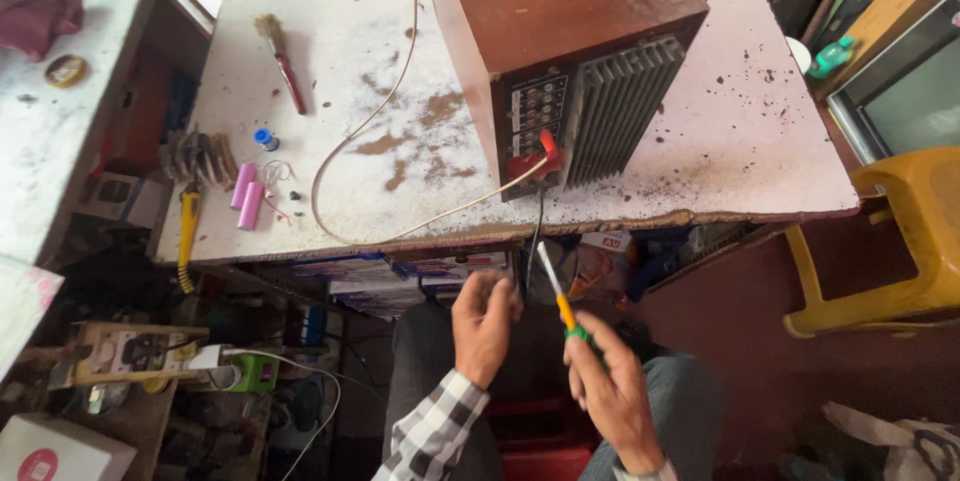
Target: The person uses a screwdriver to repeatedly tighten and loosen screws on the back panel of a wooden-cased electronic device. The person also uses pliers to strip the end of a wire and picks up screws from the workbench.
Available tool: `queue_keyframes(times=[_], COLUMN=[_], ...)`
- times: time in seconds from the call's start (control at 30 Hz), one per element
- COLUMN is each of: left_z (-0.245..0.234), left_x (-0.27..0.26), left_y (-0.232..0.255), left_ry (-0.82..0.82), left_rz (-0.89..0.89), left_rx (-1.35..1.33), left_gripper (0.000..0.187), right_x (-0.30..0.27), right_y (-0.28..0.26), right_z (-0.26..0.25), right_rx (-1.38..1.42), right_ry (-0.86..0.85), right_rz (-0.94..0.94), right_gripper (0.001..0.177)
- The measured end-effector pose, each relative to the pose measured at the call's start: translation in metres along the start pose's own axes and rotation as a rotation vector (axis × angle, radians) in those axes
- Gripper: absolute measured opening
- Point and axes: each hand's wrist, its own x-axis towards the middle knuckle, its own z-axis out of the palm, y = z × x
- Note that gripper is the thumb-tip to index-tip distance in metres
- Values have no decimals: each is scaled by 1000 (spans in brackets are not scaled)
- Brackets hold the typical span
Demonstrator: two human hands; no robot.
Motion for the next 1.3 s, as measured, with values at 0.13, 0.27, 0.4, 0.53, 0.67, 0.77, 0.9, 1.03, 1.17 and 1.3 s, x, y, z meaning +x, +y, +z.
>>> queue_keyframes(times=[0.13, 0.27, 0.4, 0.53, 0.67, 0.77, 0.9, 1.03, 1.17, 1.3], left_z=[45, 77, 87, 101, 104, 95, 75, 66, 68, 65], left_x=[3, 7, 32, 51, 58, 53, 40, 37, 24, 4], left_y=[61, 95, 111, 112, 96, 77, 53, 47, 54, 56], left_ry=[82, 173, 278, 284, 316, 333, 294, 231, 207, 105], left_rz=[549, 484, 332, 293, 195, 267, 302, 289, 462, 673], left_rx=[652, 689, 690, 680, 546, 374, 138, 56, 402, 572], left_gripper=[27, 20, 29, 28, 25, 22, 17, 16, 8, 6], right_x=[2, -10, -27, -38, -46, -51, -55, -56, -56, -55], right_y=[-29, -35, -20, 0, 26, 42, 58, 62, 57, 45], right_z=[7, -1, -22, -29, -31, -32, -32, -33, -32, -30], right_rx=[94, 155, 50, 57, 82, 111, 166, 167, 142, 105], right_ry=[136, 185, 296, 385, 371, 375, 386, 373, 398, 364], right_rz=[-92, -86, 66, 145, 152, 167, 188, 216, 209, 169], right_gripper=[37, 36, 36, 34, 33, 32, 31, 31, 33, 35])
